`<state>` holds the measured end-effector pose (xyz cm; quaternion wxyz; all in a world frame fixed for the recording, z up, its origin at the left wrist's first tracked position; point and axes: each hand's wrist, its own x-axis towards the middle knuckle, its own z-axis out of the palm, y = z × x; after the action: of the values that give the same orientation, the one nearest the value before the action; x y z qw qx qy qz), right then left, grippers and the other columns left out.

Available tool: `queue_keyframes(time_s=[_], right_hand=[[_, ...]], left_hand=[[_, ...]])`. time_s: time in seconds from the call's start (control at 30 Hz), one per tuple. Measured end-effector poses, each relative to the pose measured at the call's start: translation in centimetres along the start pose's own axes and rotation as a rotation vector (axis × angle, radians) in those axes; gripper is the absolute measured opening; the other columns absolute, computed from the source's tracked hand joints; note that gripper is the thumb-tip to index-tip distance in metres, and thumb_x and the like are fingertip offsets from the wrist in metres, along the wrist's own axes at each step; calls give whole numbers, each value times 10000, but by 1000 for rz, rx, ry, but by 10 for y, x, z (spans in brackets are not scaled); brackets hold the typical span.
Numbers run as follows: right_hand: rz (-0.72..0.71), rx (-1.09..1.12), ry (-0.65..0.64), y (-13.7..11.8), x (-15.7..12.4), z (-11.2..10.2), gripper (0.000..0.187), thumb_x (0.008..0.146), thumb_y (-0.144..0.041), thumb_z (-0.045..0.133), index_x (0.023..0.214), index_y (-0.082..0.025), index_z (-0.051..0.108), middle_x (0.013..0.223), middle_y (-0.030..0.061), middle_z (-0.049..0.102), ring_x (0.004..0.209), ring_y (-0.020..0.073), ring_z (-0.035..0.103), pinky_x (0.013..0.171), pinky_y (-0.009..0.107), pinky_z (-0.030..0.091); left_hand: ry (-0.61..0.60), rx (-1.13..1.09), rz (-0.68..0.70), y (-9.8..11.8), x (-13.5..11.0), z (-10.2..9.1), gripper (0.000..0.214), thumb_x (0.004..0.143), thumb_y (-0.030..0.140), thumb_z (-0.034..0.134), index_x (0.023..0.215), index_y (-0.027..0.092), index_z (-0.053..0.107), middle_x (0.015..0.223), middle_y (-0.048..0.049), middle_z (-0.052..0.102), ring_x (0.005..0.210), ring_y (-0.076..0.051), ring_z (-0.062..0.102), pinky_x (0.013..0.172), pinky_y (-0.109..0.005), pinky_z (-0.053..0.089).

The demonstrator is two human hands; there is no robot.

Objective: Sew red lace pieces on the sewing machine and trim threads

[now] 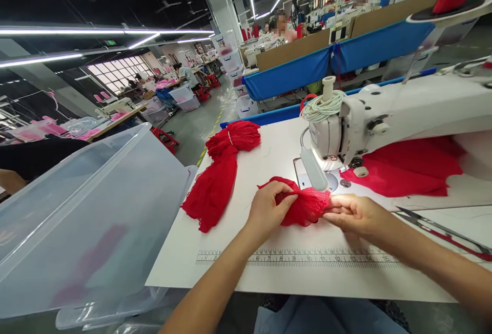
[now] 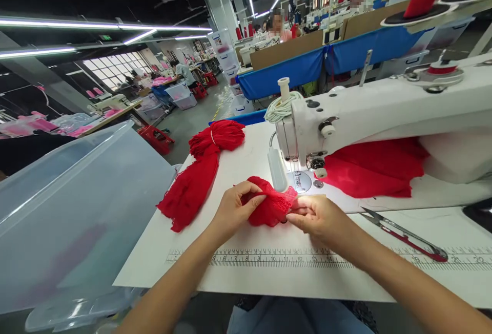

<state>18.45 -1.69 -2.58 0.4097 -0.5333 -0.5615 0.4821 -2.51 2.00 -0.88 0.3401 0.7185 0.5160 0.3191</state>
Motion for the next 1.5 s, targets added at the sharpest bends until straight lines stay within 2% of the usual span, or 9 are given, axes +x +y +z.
queue_keyframes(time_s=[0.13,0.3,0.53,0.8,0.93,1.03,1.17,1.3,1.5], right_hand=[[213,370,-13,-6,-8,21,362,674,-534,732,729,-183,666,542,-37,456,465,70,300,418,214,214],[219,656,119,-3,-5,31,419,572,-490,819,732,-165,610,711,-14,516,534,50,279,441,190,246],[191,626,149,3,-6,33,410,637,-484,786,856,-186,609,544,-77,411,491,59,294,470,198,277],[207,628,17,2,-8,33,554,707,-478,767,1166,-230,581,937,37,704,714,169,604,636,276,467],[239,632,20,3,-7,32,486,749,-474,732,1147,-213,631,968,56,709,764,176,618,670,274,476],[213,593,51,7,-7,32,478,740,-495,732,1107,-194,671,841,38,688,664,143,562,599,251,447],[132,467,45,10,-9,33,432,777,-542,664,1042,-204,713,803,29,657,593,115,477,522,232,398],[-6,273,112,9,-12,36,372,793,-529,642,995,-223,710,925,62,678,857,207,613,754,310,501],[8,157,302,22,-10,40,361,775,-530,636,942,-210,654,961,90,651,746,207,630,690,344,508]], left_hand=[[3,-64,-29,6,-6,13,116,841,256,596,751,187,617,810,-20,661,755,-168,570,689,-281,407],[52,-92,32,6,-9,21,161,875,268,537,754,193,611,833,-26,664,795,-178,581,718,-291,410],[168,-147,124,-4,-11,31,149,900,259,519,784,193,586,813,-29,630,793,-177,566,739,-295,426],[231,-76,173,-7,-12,34,148,929,254,500,807,199,564,826,-30,614,786,-174,569,752,-313,453],[376,121,314,-7,-15,37,112,911,201,501,971,197,596,956,-70,620,912,-213,572,843,-382,462],[303,135,414,-6,-21,42,162,927,245,491,1023,181,605,955,-87,614,869,-204,577,798,-366,493],[65,-148,182,-1,-24,48,218,863,378,614,925,169,615,807,-44,635,664,-149,586,609,-269,504],[2,-472,-85,3,-20,46,260,834,409,623,759,161,643,670,-15,620,601,-128,569,574,-238,478],[9,-737,-275,2,-16,38,377,709,498,749,679,127,689,633,-11,619,524,-92,554,539,-211,455]])
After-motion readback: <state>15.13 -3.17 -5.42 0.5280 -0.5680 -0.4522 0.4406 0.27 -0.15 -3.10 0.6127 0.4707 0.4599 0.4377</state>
